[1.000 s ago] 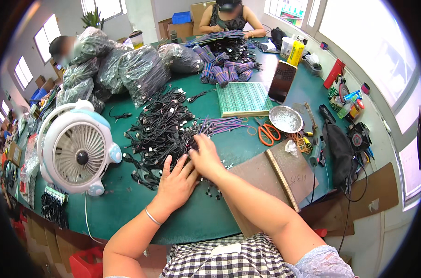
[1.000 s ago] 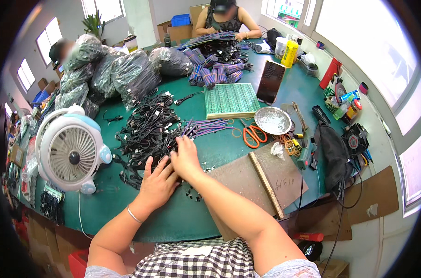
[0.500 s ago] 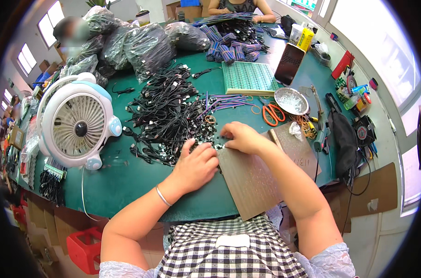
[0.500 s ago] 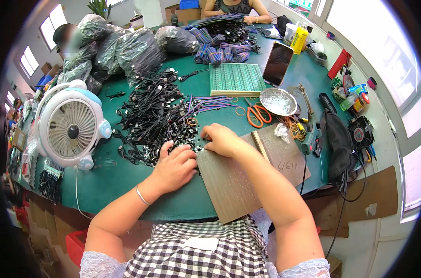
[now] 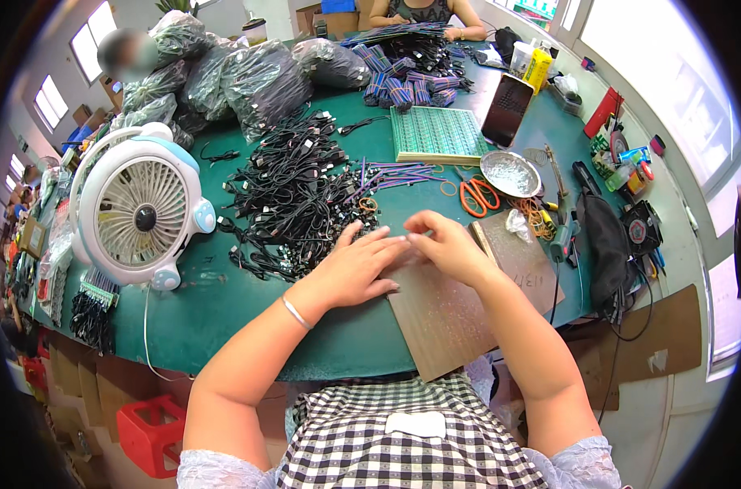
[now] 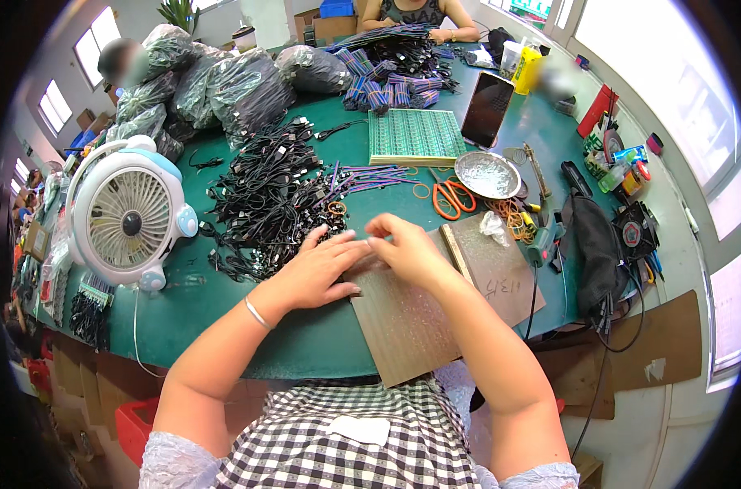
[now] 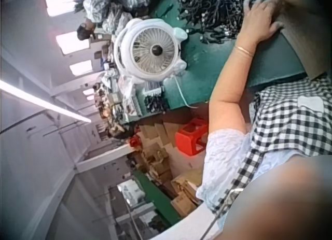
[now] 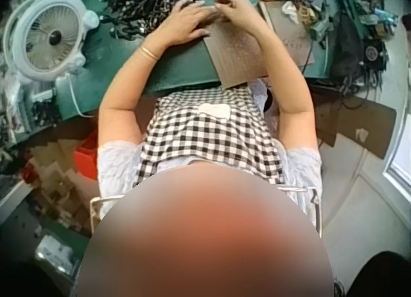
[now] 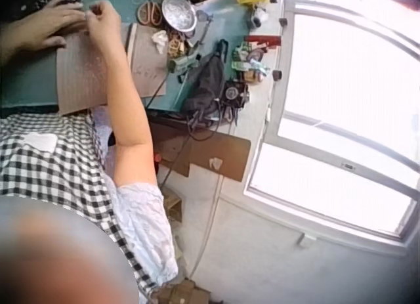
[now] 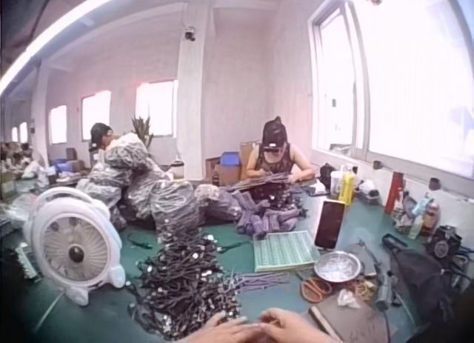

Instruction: The person applies hot glue to wires and sensors on a circuit board using a hot glue gun to secure them.

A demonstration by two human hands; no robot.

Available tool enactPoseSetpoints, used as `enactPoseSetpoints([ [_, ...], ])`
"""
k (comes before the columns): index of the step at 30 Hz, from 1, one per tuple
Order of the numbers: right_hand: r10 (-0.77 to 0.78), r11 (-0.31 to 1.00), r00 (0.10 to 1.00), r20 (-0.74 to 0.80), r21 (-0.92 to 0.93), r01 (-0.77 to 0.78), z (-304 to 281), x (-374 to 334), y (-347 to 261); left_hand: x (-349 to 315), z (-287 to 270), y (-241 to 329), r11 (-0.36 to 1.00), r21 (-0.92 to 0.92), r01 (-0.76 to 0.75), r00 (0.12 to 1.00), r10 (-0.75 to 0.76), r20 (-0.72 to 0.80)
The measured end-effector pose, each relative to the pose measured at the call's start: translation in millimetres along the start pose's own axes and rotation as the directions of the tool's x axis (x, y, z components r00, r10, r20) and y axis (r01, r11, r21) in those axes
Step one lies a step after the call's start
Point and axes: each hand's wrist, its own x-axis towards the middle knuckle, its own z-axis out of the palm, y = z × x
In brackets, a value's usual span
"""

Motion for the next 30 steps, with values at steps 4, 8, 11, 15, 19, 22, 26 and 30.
enactPoseSetpoints([
  [4, 0.05, 0.978, 0.998, 0.043, -0.202, -0.04, -18.3, -47.7, -4.7, -0.9, -9.1, -8.5, 0.998, -0.021, -0.063, 0.993, 0.064, 0.1],
  [8, -0.163, 0.872, 0.959, 0.234, -0.42, 0.251, -20.2, -103.2, 0.2, -28.1, -20.1, -7.7, 0.993, 0.105, -0.045, 0.997, 0.038, 0.065],
  [11, -0.194, 0.73, 0.898, 0.395, -0.553, 0.401, -17.8, -122.4, -1.9, -32.2, -18.6, 6.5, 0.997, 0.036, 0.064, 0.996, -0.061, -0.069],
  [15, -0.247, 0.668, 0.917, 0.314, -0.63, 0.396, 3.0, -122.7, 8.6, -26.3, 0.8, 13.8, 0.996, 0.082, -0.017, 0.995, 0.025, -0.097],
  [19, -0.306, 0.643, 0.931, 0.197, -0.679, 0.355, 17.6, -123.8, 6.8, -44.8, -13.6, -8.7, 0.948, 0.305, 0.087, 0.953, 0.01, -0.301],
  [22, -0.315, 0.765, 0.927, 0.203, -0.524, 0.375, 18.4, -120.7, 4.0, -73.8, -44.9, -8.7, 0.975, 0.155, 0.157, 0.886, -0.069, -0.458],
  [26, -0.424, 0.61, 0.858, 0.29, -0.609, 0.507, 28.4, -70.6, -1.6, -143.7, -64.1, -5.8, 0.853, 0.136, 0.504, 0.608, -0.238, -0.757],
  [30, -0.35, 0.604, 0.87, 0.347, -0.627, 0.492, 35.7, -37.0, -4.5, -228.3, -80.7, -19.4, 0.616, 0.018, 0.787, 0.203, -0.232, -0.951],
])
